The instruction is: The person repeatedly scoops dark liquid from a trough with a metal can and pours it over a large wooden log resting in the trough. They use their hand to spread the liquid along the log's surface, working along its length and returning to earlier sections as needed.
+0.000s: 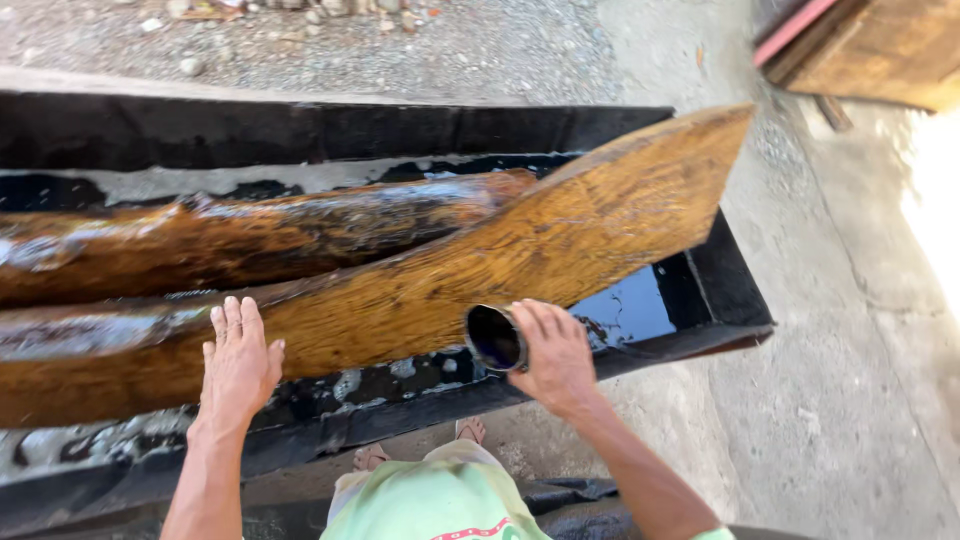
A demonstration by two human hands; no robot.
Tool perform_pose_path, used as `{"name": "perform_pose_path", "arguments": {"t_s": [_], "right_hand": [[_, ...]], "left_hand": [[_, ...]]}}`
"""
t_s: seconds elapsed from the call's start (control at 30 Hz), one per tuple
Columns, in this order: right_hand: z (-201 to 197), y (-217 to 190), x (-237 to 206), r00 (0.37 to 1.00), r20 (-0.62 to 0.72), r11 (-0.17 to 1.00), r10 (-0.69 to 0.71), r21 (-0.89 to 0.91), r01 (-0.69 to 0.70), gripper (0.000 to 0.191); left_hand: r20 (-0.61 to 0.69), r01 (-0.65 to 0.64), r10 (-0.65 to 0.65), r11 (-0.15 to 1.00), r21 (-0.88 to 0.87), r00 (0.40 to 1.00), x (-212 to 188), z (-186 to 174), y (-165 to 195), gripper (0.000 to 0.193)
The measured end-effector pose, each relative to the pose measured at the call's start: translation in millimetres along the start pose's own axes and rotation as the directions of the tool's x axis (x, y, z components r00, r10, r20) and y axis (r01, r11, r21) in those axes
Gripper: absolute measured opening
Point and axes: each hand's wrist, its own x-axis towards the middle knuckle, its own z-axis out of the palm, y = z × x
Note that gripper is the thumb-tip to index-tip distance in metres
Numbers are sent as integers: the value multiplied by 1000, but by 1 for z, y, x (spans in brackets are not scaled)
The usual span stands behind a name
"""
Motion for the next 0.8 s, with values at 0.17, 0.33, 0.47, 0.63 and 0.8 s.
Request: {"name": "perform_pose_path", "arguments": {"t_s": [0.17,0.33,0.47,0.63,0.8], "right_hand": [[-34,139,-49,938,258,955,233,-240,-172,101],[-38,251,-61,888,307,904,342,-367,-221,92],[-6,310,-57,879,333,899,341,-389,-202,81],[38,342,-35,914,366,930,174,-366,-31,66],[52,342,-1,820,516,897,248,-442,7,69]], "left_hand": [[-32,-103,103,995,12,994,24,35,55,82],[-59,-17,24,993,117,998,38,60,99,85],[-58,2,4,996,88,998,38,57,115,84],[-33,55,-50,978,200,998,51,39,131,85],[-22,194,-193,974,117,981,58,25,155,83]]}}
